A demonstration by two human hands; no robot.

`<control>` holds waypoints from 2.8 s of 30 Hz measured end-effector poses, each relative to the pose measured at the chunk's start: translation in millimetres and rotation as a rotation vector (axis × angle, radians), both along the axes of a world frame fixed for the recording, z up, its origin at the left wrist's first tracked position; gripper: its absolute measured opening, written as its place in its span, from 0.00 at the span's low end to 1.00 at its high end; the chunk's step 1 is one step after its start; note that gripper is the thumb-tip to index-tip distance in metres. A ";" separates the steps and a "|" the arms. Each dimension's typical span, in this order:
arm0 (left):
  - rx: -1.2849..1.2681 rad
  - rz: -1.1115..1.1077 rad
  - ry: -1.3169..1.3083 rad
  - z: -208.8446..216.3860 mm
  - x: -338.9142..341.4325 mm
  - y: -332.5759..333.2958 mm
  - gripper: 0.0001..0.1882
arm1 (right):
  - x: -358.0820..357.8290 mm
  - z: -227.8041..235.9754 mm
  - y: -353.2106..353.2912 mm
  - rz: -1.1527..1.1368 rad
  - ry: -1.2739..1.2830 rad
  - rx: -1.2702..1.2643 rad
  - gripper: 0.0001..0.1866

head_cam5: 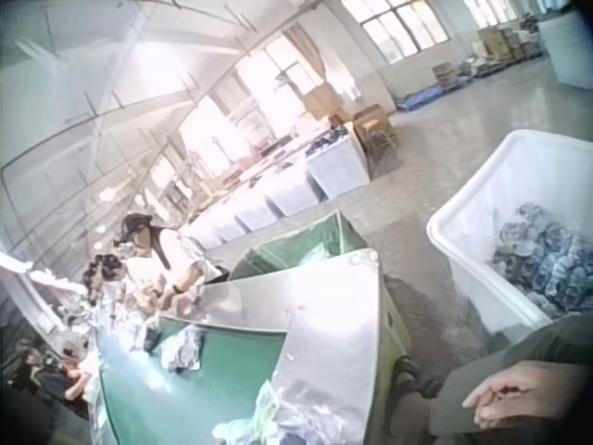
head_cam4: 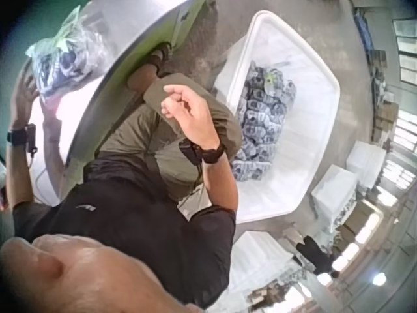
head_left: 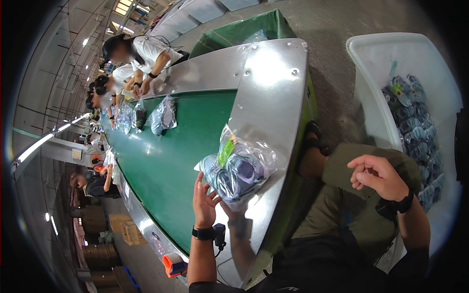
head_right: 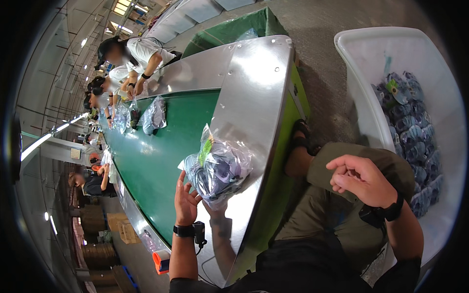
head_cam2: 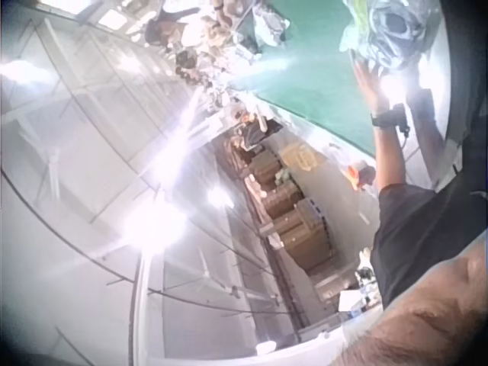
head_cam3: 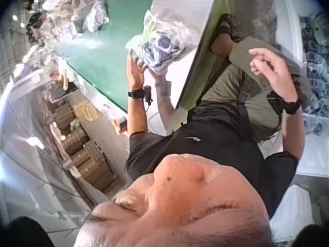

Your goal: The person repeatedly picks up small plastic-wrapped packages from a conveyor belt and places them into a large white bin. The action is continuous and repetitive, with the person handling each package individually.

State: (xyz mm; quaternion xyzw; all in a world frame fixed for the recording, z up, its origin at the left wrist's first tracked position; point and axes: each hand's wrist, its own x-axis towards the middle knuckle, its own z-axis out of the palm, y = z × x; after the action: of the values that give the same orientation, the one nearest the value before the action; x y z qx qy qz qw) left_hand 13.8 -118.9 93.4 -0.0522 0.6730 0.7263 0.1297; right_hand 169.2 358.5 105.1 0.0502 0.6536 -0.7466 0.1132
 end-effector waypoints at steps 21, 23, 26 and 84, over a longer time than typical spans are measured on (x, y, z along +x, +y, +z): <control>0.255 -0.671 -0.205 52.9 50.2 164.5 0.59 | 5.4 1.9 3.1 -0.113 -0.104 -0.303 0.23; 0.213 -0.763 -0.185 63.8 57.9 182.4 0.61 | 7.1 5.6 2.7 0.035 -0.190 -0.440 0.25; 0.140 -0.810 -0.114 67.7 67.7 205.7 0.63 | 23.5 14.6 0.0 0.232 -0.032 -0.331 0.35; 0.035 -0.371 0.120 -28.1 17.0 137.1 0.14 | 50.9 -17.8 165.0 -0.449 0.081 -0.574 0.23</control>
State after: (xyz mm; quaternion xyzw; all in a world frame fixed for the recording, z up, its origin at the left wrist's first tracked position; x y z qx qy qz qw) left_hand 30.7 18.1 65.3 0.1181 0.6651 0.7033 0.2218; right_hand 220.1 523.5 87.3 0.1289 0.3940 -0.9073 -0.0700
